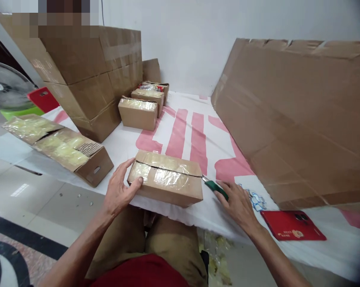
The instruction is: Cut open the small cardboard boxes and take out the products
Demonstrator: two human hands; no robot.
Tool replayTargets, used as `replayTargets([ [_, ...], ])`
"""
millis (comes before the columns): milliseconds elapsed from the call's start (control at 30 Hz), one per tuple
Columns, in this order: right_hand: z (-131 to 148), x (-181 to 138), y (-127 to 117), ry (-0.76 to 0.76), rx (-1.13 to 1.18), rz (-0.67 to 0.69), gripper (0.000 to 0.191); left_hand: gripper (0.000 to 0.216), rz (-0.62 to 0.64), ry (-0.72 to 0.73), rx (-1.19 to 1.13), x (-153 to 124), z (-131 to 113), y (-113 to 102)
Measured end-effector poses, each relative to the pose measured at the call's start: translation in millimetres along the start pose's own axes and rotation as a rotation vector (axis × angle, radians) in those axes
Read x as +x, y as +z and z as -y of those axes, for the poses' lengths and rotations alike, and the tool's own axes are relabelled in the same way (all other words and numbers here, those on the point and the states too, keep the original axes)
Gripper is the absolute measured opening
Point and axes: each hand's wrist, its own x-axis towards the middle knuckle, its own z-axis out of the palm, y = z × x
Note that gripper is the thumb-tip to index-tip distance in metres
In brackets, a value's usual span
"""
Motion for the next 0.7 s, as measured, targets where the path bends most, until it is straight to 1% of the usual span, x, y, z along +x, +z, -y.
replayTargets([
  [67, 17.2, 12.5, -16.2, -0.037, 0.166, -0.031, 0.035, 0.051, -0.039, 0.004, 0.024, -1.7, -1.3, 1.2],
  [167, 49.6, 30.6, -37.4, -0.122, 0.407, -0.041, 0.033, 0.045, -0.141, 0.029, 0.066, -8.0, -0.8, 6.9],
  [233, 66.2, 37.7, -43.3, -0.140, 0.494, -0.053, 0.033, 0.042, -0.183, 0.037, 0.079, -13.4, 0.2, 10.1],
  [300, 74.6, 40.5, -43.8, -0.125, 0.540, -0.078, 0.031, 0.042, -0.180, 0.032, 0.057, -17.8, 0.9, 11.5],
  [367, 76.6, 40.9, -42.9, -0.110, 0.562, -0.085, 0.029, 0.044, -0.143, 0.006, 0.003, -20.0, 0.6, 11.2],
  [467, 76.8, 42.1, -44.4, -0.131, 0.544, -0.038, 0.029, 0.045, -0.108, -0.055, -0.059, -20.7, -0.4, 11.1],
  [533, 79.5, 45.4, -46.3, -0.146, 0.509, -0.013, 0.035, 0.046, -0.137, -0.061, -0.054, -21.4, -0.6, 13.3],
  [633, 87.0, 54.6, -47.1, -0.117, 0.445, 0.008, 0.046, 0.046, -0.212, -0.001, -0.027, -25.3, -0.3, 20.0],
  [700, 92.4, 63.1, -47.4, -0.084, 0.386, 0.020, 0.047, 0.050, -0.254, 0.037, -0.044, -29.0, -0.3, 24.4],
])
